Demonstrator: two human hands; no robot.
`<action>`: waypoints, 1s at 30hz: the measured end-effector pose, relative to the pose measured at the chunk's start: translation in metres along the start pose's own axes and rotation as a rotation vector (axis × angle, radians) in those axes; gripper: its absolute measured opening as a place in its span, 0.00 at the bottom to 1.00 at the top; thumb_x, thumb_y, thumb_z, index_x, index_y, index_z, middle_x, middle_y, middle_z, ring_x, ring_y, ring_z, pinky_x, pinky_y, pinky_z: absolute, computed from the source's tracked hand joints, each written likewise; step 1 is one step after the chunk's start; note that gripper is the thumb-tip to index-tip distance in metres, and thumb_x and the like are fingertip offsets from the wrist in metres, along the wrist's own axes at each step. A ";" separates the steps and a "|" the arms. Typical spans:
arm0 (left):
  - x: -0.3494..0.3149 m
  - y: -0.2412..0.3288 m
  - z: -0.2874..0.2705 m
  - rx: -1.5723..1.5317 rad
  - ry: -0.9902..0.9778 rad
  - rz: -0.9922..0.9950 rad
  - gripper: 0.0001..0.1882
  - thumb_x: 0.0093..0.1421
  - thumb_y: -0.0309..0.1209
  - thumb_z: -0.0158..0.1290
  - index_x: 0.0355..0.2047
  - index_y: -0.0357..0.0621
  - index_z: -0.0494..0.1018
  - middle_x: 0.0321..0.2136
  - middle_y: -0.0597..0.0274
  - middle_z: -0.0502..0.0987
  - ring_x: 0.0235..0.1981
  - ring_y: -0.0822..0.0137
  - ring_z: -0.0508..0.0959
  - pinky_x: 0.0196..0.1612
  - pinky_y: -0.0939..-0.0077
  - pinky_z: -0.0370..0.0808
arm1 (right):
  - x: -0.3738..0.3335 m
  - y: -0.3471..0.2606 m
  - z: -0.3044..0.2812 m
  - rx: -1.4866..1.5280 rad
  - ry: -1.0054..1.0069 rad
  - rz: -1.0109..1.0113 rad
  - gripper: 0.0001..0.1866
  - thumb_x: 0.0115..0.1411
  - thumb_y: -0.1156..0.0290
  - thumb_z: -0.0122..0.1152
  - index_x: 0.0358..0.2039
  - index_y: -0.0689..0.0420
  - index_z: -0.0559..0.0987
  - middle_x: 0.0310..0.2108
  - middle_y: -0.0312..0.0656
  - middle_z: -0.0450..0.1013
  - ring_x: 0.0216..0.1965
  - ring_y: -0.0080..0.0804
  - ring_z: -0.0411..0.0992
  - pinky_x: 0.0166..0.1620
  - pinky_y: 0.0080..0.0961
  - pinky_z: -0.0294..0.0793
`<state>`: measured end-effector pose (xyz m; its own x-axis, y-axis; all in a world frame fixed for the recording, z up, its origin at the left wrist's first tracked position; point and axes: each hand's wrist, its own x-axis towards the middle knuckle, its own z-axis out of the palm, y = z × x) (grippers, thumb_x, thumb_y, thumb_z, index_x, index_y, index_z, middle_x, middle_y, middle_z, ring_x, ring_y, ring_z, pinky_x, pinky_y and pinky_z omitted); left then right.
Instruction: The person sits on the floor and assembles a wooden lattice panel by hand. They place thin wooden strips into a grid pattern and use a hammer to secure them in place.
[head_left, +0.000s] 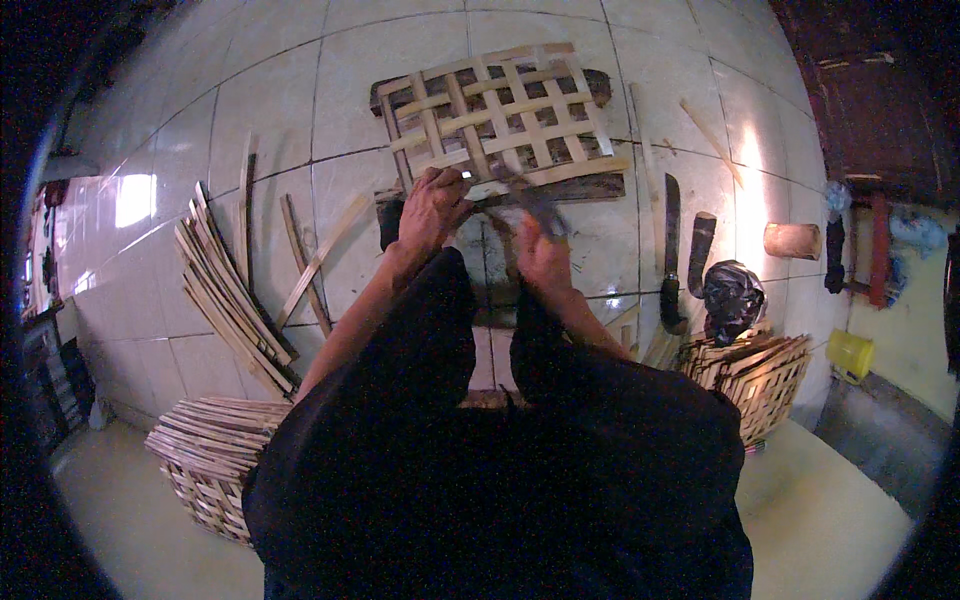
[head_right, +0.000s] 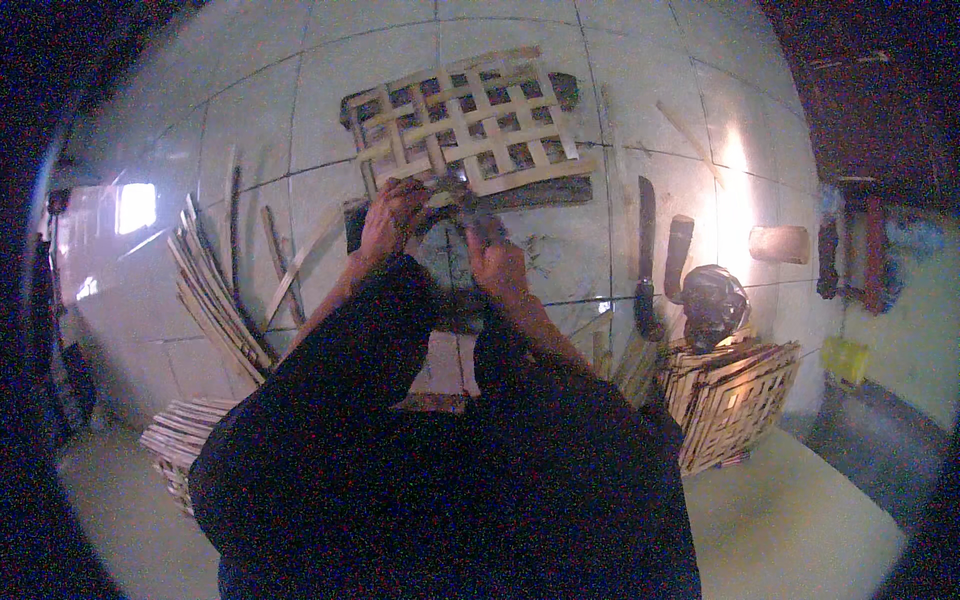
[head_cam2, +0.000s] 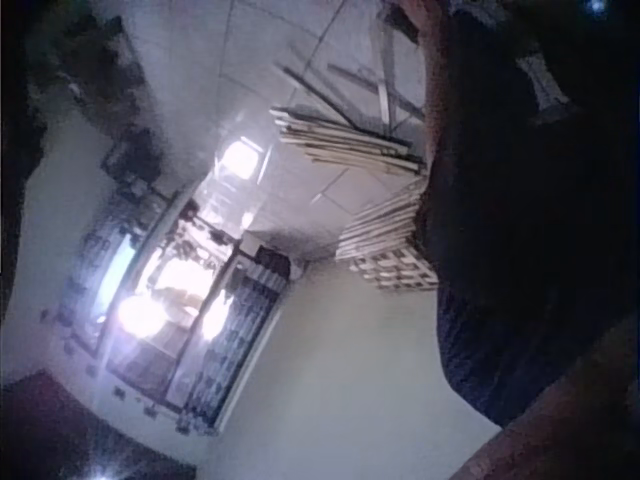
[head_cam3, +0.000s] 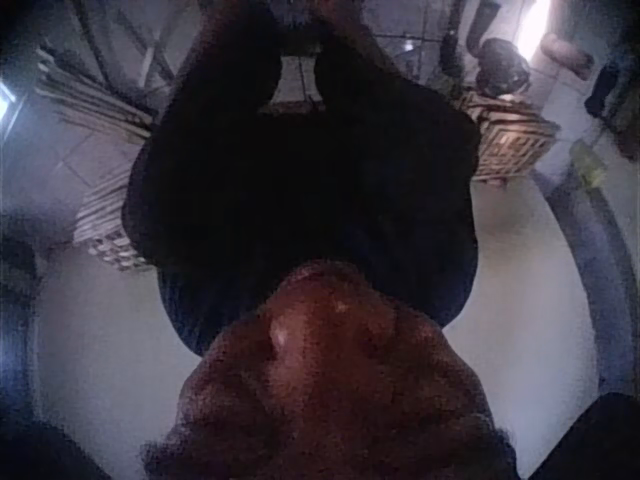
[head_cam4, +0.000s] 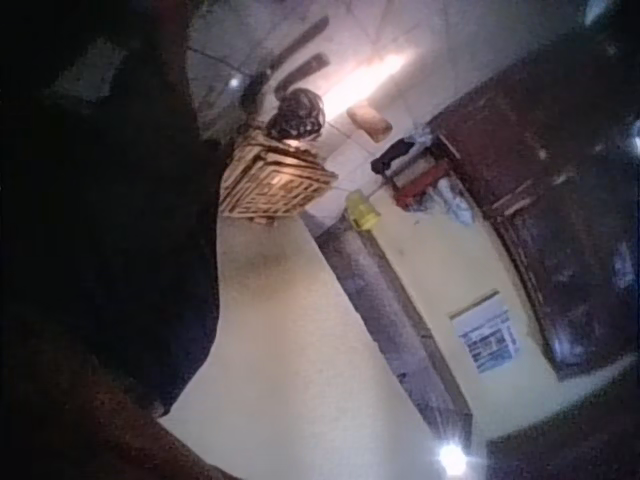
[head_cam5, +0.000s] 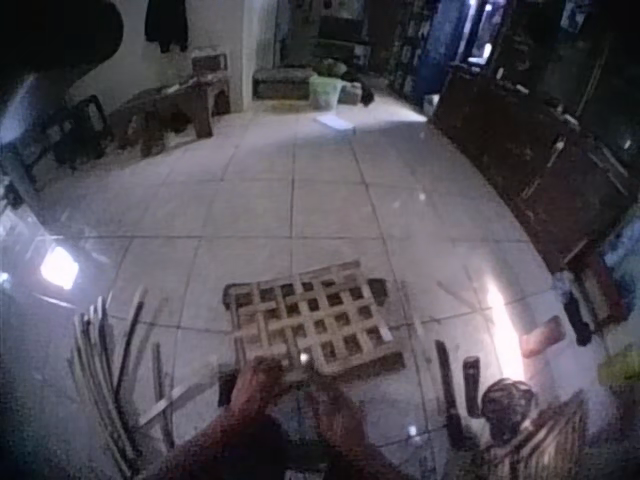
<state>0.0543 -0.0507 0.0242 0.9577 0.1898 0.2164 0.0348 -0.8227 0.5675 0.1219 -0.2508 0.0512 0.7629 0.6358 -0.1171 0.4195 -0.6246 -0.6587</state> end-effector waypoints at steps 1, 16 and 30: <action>-0.002 -0.004 0.005 0.006 0.027 0.018 0.14 0.52 0.34 0.55 0.38 0.40 0.75 0.45 0.58 0.73 0.47 0.53 0.69 0.51 0.62 0.68 | 0.001 0.005 0.007 -0.053 -0.065 0.002 0.21 0.66 0.55 0.43 0.46 0.60 0.72 0.28 0.55 0.75 0.29 0.56 0.75 0.32 0.47 0.75; 0.044 0.023 0.019 0.064 -0.066 -0.035 0.17 0.55 0.36 0.55 0.44 0.46 0.74 0.48 0.59 0.73 0.51 0.55 0.70 0.53 0.57 0.67 | 0.010 -0.014 -0.029 0.257 0.055 0.212 0.24 0.67 0.52 0.41 0.46 0.59 0.73 0.32 0.58 0.75 0.37 0.56 0.75 0.37 0.45 0.73; -0.025 -0.043 0.005 -0.161 0.051 -0.337 0.23 0.59 0.36 0.53 0.54 0.41 0.67 0.47 0.46 0.73 0.46 0.49 0.75 0.49 0.58 0.70 | -0.004 0.009 0.005 0.848 -0.203 0.433 0.25 0.66 0.42 0.39 0.32 0.53 0.68 0.17 0.29 0.58 0.16 0.17 0.56 0.19 0.17 0.55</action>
<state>0.0300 -0.0231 -0.0096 0.8846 0.4652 0.0331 0.2964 -0.6156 0.7302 0.1196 -0.2567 0.0420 0.6353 0.5433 -0.5488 -0.4315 -0.3395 -0.8358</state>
